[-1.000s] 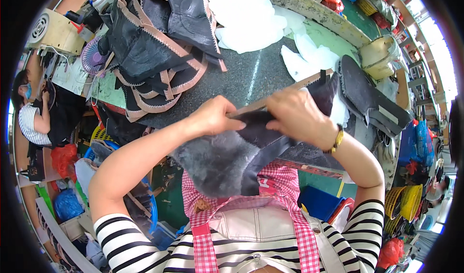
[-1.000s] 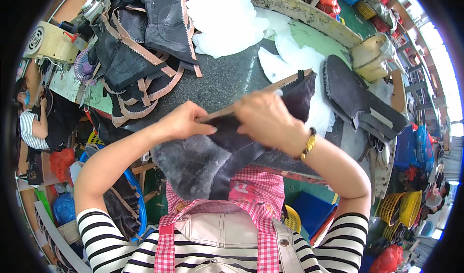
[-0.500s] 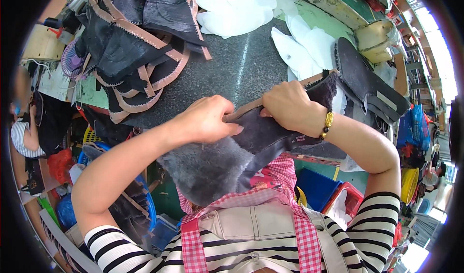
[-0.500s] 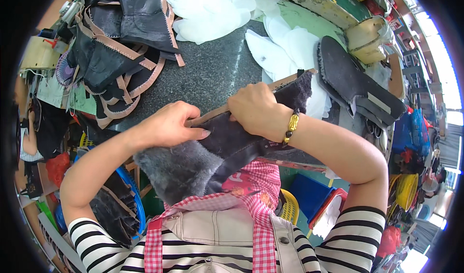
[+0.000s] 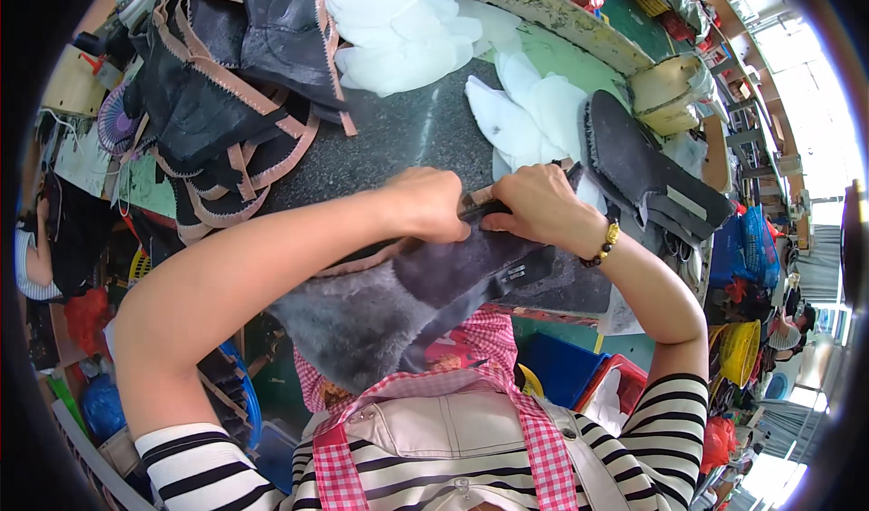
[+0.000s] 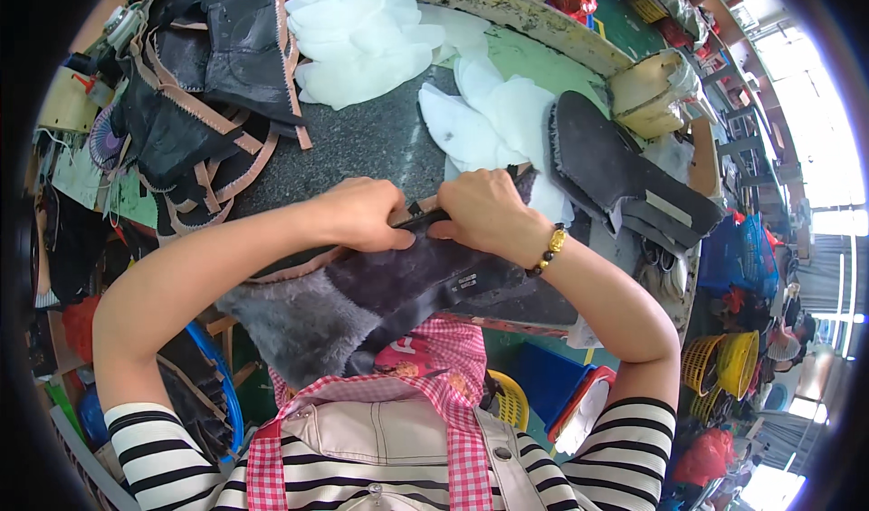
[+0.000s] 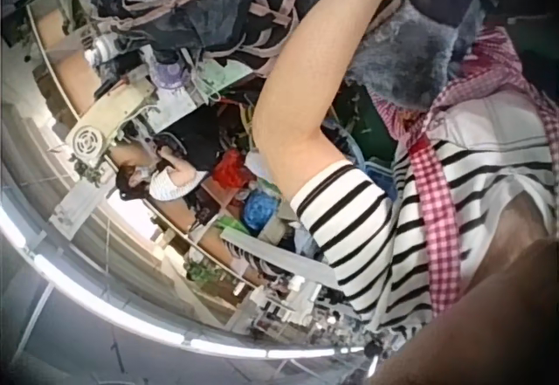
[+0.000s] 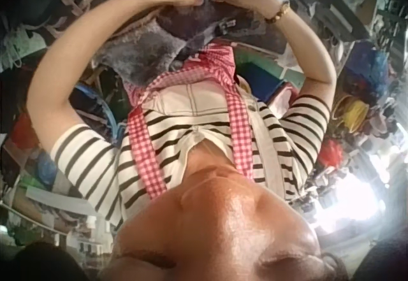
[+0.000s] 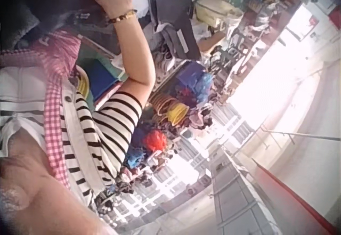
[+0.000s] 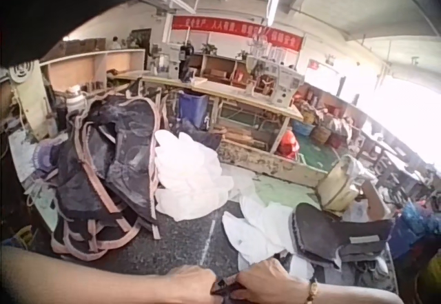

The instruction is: The person assembles shoe components by hand, inserting white foam insoles into black shoe uppers and attaching grey fabric pieces. They handle the parts one at a time, folding and fitting them together on a workbench in a factory setting.

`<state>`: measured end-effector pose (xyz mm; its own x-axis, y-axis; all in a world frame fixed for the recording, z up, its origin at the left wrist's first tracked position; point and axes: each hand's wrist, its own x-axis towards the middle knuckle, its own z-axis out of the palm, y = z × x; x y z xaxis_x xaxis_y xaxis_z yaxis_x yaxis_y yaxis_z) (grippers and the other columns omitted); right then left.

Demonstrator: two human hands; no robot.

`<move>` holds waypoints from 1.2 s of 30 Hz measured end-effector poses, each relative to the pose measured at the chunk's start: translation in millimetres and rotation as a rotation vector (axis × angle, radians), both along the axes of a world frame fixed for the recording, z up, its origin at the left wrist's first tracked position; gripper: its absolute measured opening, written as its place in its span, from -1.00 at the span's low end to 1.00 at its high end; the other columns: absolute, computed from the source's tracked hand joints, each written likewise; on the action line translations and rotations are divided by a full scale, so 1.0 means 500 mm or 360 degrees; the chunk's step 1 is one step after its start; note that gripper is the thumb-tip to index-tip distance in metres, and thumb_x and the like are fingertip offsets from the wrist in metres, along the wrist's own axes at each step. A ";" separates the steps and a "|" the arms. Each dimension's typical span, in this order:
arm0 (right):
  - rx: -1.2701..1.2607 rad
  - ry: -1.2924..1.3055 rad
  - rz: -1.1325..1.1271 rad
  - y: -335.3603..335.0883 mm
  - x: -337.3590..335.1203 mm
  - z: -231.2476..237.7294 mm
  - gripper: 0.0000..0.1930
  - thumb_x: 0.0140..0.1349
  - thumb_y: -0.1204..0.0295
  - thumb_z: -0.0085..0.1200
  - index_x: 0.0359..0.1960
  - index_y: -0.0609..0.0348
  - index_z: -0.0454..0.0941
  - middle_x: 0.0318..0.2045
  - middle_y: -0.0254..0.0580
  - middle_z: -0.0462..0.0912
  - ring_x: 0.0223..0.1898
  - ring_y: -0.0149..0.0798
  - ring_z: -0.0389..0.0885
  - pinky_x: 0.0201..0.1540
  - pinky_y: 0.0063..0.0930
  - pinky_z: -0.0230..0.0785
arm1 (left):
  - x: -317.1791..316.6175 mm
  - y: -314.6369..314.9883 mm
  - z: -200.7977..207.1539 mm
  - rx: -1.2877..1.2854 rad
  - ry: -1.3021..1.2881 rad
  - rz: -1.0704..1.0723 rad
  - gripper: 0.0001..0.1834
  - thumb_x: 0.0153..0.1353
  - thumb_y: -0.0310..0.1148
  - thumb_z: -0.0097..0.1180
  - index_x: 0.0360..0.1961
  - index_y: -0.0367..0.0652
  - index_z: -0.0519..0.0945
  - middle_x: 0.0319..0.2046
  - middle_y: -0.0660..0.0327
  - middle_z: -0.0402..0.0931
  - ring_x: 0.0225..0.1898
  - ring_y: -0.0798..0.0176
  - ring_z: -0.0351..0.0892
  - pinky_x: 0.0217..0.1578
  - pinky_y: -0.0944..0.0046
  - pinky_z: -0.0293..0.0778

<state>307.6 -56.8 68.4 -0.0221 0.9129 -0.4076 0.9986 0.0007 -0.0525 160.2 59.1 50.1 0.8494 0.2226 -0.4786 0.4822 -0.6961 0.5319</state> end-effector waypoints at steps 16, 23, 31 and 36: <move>0.0538 0.0479 -0.0862 -0.098 0.152 -0.016 -0.71 -0.03 0.24 0.20 -0.47 0.27 0.61 -0.65 -0.02 0.55 -0.54 -0.06 0.59 -0.40 -0.29 0.41 | 0.049 -0.035 -0.032 0.0186 -0.0288 0.0161 -0.71 0.00 -0.23 0.28 -0.54 -0.30 0.64 -0.54 -0.14 0.58 -0.38 -0.19 0.62 -0.28 -0.03 0.52; 0.1063 -0.0004 -0.0473 -0.123 0.076 -0.001 -0.57 0.06 0.13 0.20 -0.17 0.20 0.54 -0.04 -0.02 0.57 -0.02 -0.10 0.55 0.03 -0.21 0.36 | 0.038 -0.037 -0.039 0.0241 -0.0318 0.0169 -0.70 0.02 -0.22 0.26 -0.54 -0.30 0.63 -0.54 -0.12 0.58 -0.38 -0.20 0.62 -0.28 -0.05 0.51; 0.0931 0.0073 -0.0388 -0.169 0.070 -0.087 -0.39 0.30 0.05 -0.01 0.28 0.15 0.30 0.32 -0.07 0.30 0.33 -0.09 0.25 0.36 -0.04 0.00 | 0.017 -0.018 -0.055 -0.0021 -0.0529 0.0080 -0.70 0.10 -0.22 0.25 -0.47 -0.31 0.61 -0.64 0.07 0.56 -0.59 0.11 0.57 -0.51 0.15 0.41; 0.1649 0.0532 -0.0940 -0.151 0.191 0.049 -0.49 0.33 0.22 0.01 0.19 0.33 0.35 0.18 0.13 0.43 0.24 0.05 0.38 0.28 -0.25 0.21 | -0.047 0.022 0.048 -0.0906 -0.1093 0.0963 -0.81 0.25 -0.35 0.16 -0.35 -0.30 0.60 -0.53 0.34 0.53 -0.53 0.49 0.41 -0.50 0.42 0.34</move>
